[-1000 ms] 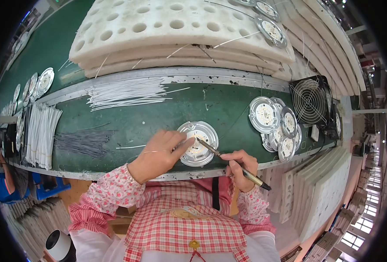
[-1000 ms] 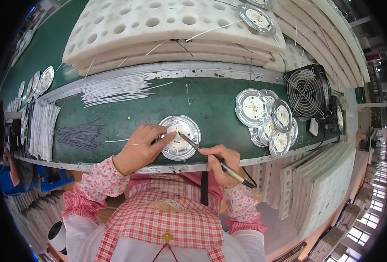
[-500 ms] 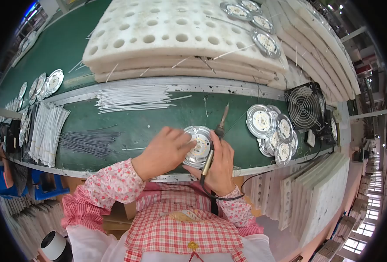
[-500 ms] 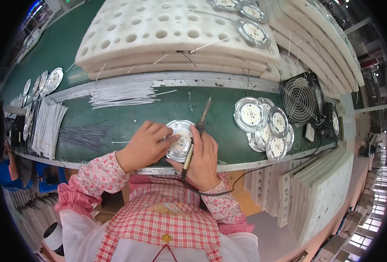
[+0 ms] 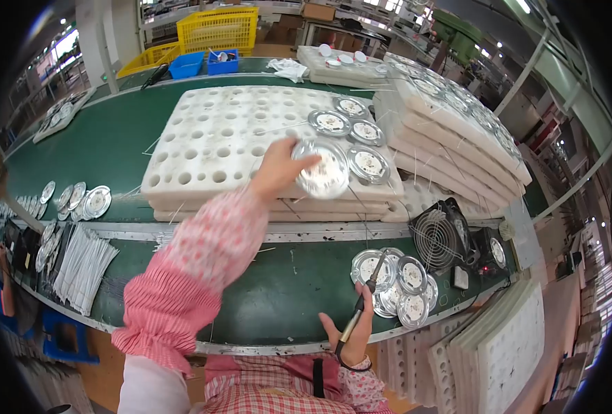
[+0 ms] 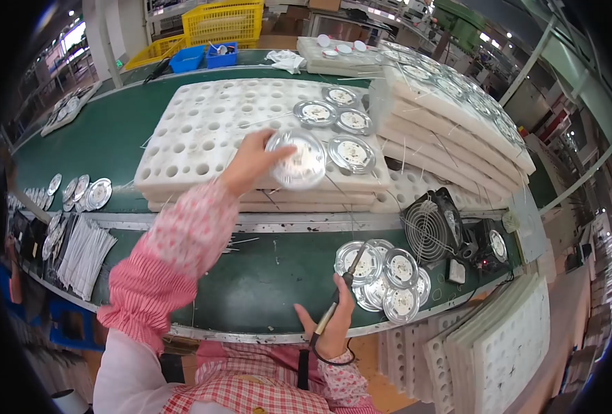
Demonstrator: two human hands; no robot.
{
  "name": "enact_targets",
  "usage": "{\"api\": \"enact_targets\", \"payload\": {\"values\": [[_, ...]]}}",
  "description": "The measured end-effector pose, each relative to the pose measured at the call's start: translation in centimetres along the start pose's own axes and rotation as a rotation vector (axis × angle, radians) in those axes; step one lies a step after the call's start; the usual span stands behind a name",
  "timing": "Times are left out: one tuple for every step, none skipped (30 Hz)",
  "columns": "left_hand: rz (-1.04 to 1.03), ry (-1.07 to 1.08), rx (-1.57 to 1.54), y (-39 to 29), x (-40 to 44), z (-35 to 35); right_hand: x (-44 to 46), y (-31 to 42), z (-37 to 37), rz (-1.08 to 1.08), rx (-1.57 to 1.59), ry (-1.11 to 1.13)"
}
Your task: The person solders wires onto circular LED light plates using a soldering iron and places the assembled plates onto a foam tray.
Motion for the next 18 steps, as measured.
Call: {"api": "enact_targets", "payload": {"values": [[-0.077, -0.058, 0.263, 0.1, 2.0, 0.0, 0.3, 0.1, 0.3, -0.002, -0.034, -0.01], [-0.154, -0.112, 0.523, 0.2, 3.5, -0.2, 0.6, 0.0, 0.7, -0.002, -0.08, -0.023], [-0.219, -0.131, 0.654, 0.3, 4.8, -0.6, 0.8, -0.3, 1.1, -0.008, -0.128, -0.035], [-0.283, -0.141, 0.782, 0.6, 5.5, -1.2, 1.0, -0.7, 1.5, -0.023, -0.178, -0.046], [-0.348, -0.141, 0.905, 1.1, 6.0, -2.2, 1.4, -1.2, 2.0, -0.029, -0.203, -0.072], [-0.381, -0.124, 0.946, 1.0, 6.2, -2.6, 1.8, -2.5, 2.1, -0.101, -0.258, -0.029], [-0.411, -0.107, 0.987, -0.1, 6.0, -2.6, 2.3, -3.0, 2.3, -0.081, -0.33, -0.044], [-0.368, -0.082, 1.032, -1.2, 5.8, -2.4, 3.0, -3.4, 2.4, -0.052, -0.4, -0.051], [-0.393, -0.125, 1.022, -3.0, 4.9, -2.1, 3.9, -3.6, 2.6, -0.03, -0.43, -0.055], [-0.442, -0.107, 0.938, -4.6, 3.7, -1.8, 4.8, -3.8, 2.5, 0.001, -0.452, -0.054], [-0.487, -0.097, 0.864, -6.3, 2.0, -1.0, 5.5, -4.1, 2.4, 0.003, -0.501, -0.061], [-0.525, -0.091, 0.797, -7.8, 0.1, 0.0, 6.4, -4.9, 2.1, -0.014, -0.529, -0.035], [-0.511, -0.045, 0.797, -8.9, -2.3, 1.0, 6.9, -5.8, 1.9, -0.033, -0.535, -0.025], [-0.492, -0.005, 0.81, -10.3, -5.0, 2.3, 7.2, -6.5, 1.4, -0.043, -0.53, -0.008], [-0.476, 0.024, 0.831, -11.4, -7.7, 3.7, 7.1, -6.4, 1.3, -0.036, -0.551, 0.034], [-0.42, 0.018, 0.916, -11.7, -10.5, 5.6, 6.9, -6.1, 1.3, -0.021, -0.571, 0.072], [-0.366, 0.01, 0.993, -11.7, -13.4, 7.7, 6.4, -5.4, 1.0, 0.068, -0.573, 0.014], [-0.322, 0.003, 1.063, -11.6, -16.0, 9.5, 5.8, -4.1, 0.7, 0.087, -0.508, 0.025]]}}
Point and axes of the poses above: each hand's wrist, its own x-axis towards the middle knuckle, its own z-axis out of the back of the hand, y = z × x, the point moved 9 cm from there along x, towards the middle knuckle, and after that the axes turned 13 degrees about -z, right-handed, at the moved point
